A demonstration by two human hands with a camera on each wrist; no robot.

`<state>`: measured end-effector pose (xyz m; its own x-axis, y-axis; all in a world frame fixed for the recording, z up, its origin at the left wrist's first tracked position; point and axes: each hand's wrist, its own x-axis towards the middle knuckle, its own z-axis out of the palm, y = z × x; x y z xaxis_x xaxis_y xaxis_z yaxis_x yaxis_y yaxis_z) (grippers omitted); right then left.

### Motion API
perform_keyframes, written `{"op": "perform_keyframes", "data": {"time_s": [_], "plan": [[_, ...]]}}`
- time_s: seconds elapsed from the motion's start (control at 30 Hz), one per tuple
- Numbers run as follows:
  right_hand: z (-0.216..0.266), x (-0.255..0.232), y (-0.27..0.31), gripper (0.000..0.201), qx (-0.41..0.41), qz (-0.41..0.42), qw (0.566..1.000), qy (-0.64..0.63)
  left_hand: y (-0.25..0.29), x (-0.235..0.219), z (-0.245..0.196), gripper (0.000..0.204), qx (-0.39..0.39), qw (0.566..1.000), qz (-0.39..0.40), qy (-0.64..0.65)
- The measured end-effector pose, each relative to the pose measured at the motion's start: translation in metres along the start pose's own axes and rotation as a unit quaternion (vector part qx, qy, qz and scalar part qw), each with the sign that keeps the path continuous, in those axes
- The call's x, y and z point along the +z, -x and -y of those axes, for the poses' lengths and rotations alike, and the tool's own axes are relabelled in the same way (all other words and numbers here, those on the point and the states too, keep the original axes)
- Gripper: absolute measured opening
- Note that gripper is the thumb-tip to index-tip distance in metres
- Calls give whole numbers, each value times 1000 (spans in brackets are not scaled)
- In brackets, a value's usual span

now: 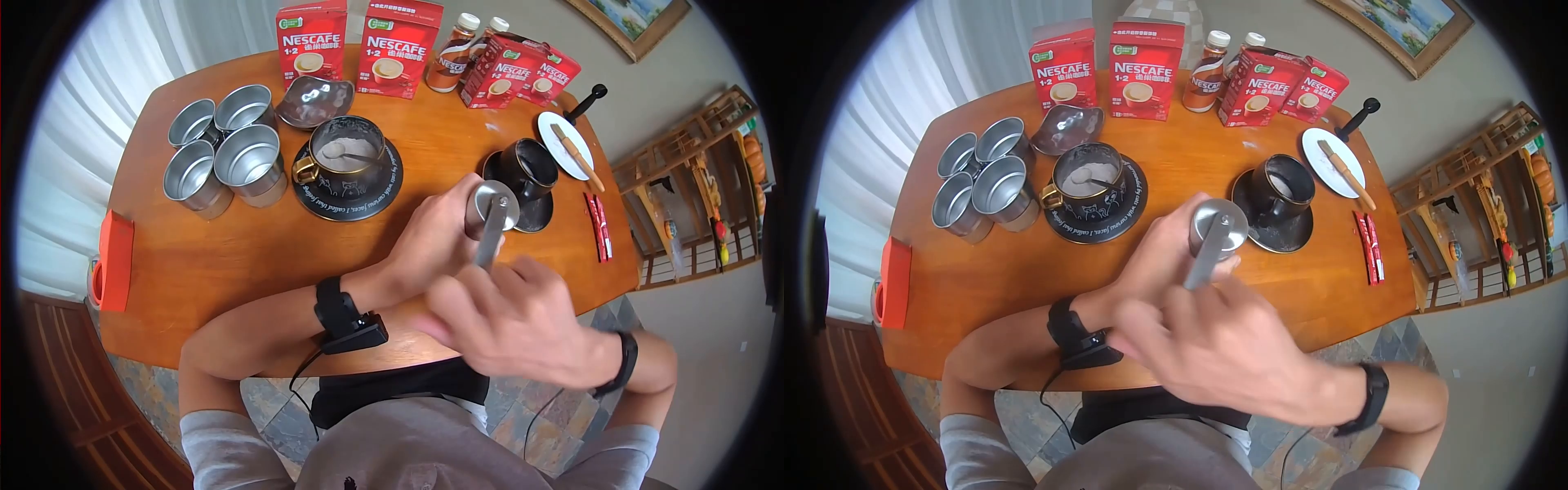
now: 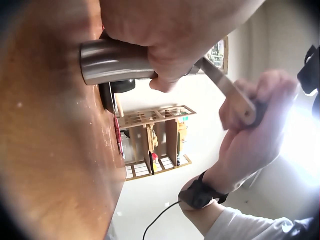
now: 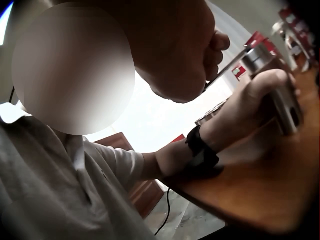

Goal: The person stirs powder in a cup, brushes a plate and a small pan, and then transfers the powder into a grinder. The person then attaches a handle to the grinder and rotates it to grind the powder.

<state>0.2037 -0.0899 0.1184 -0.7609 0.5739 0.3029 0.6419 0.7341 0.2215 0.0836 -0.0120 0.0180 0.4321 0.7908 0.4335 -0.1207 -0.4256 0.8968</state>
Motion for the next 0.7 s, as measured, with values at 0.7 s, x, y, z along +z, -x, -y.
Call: {"op": "perform_keyframes", "data": {"time_s": [0.7], "plan": [[-74,6,92,26,356,65,931,39,-15,9,4,41,-96,995,11,-23]]}}
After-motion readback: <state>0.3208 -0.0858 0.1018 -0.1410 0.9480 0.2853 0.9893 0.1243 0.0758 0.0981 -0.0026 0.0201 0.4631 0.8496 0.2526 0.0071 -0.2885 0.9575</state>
